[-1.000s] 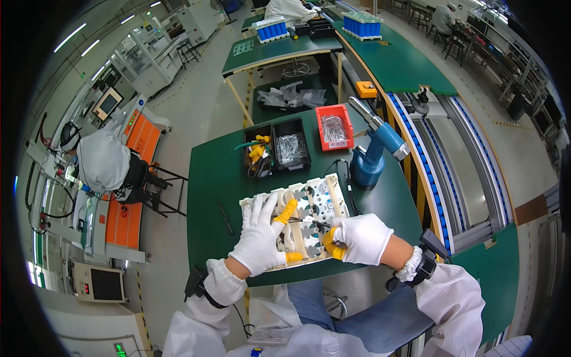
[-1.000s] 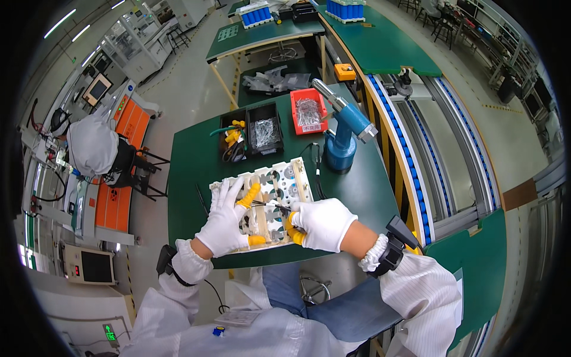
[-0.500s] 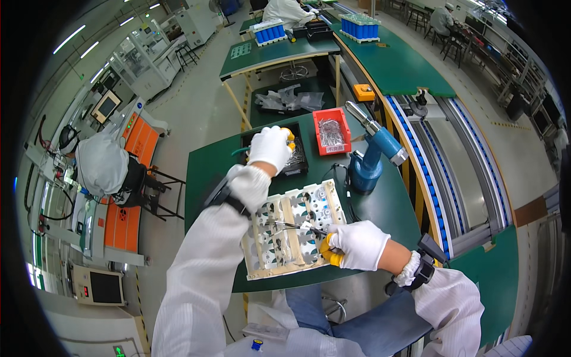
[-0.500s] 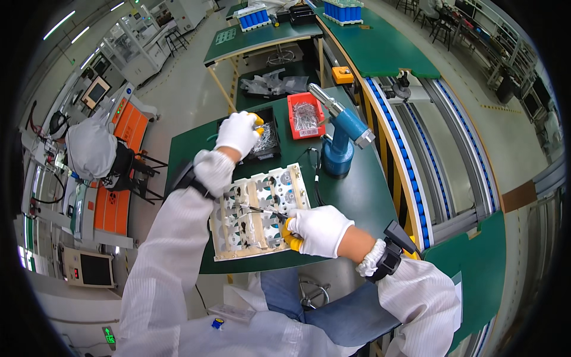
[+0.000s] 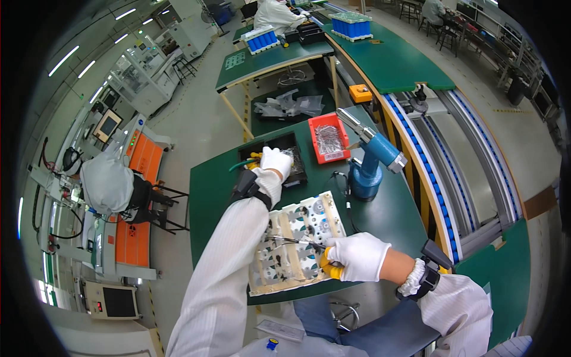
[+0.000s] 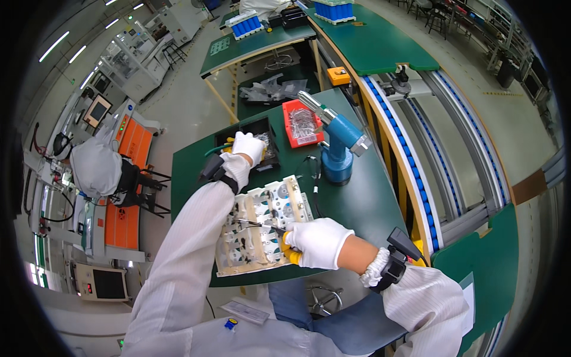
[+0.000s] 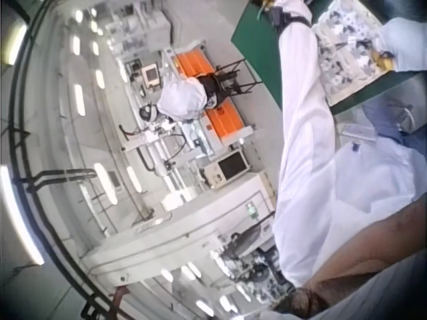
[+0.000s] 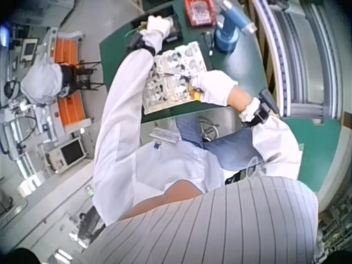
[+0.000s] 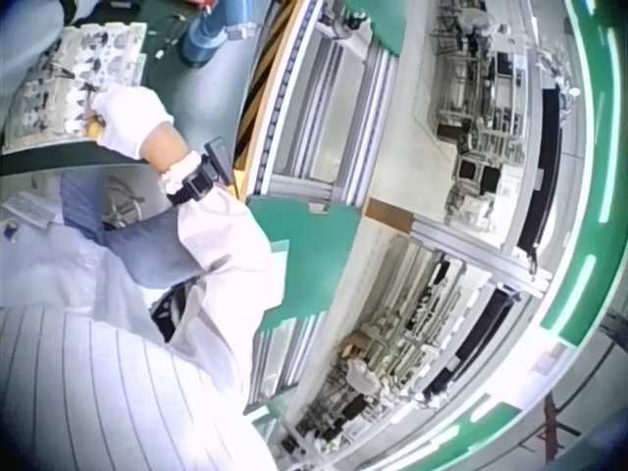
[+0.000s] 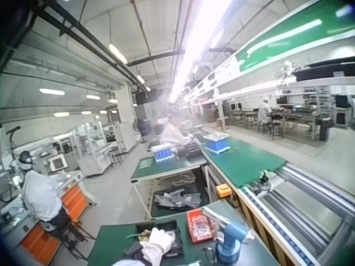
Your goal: The worker is assembling a battery or power unit by installing components and using a pneumatic screwdriver.
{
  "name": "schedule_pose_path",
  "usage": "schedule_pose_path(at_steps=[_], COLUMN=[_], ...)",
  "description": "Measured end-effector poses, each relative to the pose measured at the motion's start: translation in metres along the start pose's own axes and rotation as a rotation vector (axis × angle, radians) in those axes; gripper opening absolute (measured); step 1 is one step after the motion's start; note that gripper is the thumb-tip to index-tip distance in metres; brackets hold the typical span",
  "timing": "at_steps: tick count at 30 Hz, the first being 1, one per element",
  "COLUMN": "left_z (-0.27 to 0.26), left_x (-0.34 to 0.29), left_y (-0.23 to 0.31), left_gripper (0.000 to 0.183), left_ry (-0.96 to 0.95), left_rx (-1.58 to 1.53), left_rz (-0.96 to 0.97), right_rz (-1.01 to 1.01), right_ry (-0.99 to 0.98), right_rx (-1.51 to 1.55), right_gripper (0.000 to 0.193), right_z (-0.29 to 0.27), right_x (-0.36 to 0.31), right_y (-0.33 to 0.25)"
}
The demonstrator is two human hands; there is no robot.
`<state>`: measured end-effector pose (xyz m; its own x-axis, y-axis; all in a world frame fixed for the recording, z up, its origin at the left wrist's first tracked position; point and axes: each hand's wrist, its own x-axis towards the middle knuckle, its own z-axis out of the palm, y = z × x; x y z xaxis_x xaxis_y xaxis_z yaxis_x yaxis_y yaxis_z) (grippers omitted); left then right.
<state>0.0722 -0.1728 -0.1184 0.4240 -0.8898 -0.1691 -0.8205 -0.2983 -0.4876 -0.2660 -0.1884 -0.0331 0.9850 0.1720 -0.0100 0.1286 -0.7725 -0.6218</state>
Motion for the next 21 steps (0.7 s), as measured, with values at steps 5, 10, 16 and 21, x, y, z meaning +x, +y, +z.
schedule_pose_path(at_steps=[5,10,16,21], left_z=[0.0,-0.011,-0.014,-0.008], left_x=[-0.002,-0.007,-0.006,0.004], left_y=[-0.007,-0.008,-0.009,-0.012], left_gripper=[0.019,0.023,0.025,0.02], left_ry=[0.02,0.07,0.132,0.236], left_rx=[-0.023,-0.22,-0.301,-0.665], left_rz=[-0.002,-0.089,-0.152,-0.312], right_rz=[0.04,0.043,0.1,0.067], right_ry=[-0.002,-0.009,-0.03,-0.018], right_rx=[0.032,0.057,0.073,0.083], right_gripper=[0.013,0.015,0.015,0.016], right_z=[0.0,-0.005,-0.005,-0.006], right_x=[-0.001,-0.003,-0.005,-0.006], right_y=[-0.001,-0.003,-0.003,-0.003])
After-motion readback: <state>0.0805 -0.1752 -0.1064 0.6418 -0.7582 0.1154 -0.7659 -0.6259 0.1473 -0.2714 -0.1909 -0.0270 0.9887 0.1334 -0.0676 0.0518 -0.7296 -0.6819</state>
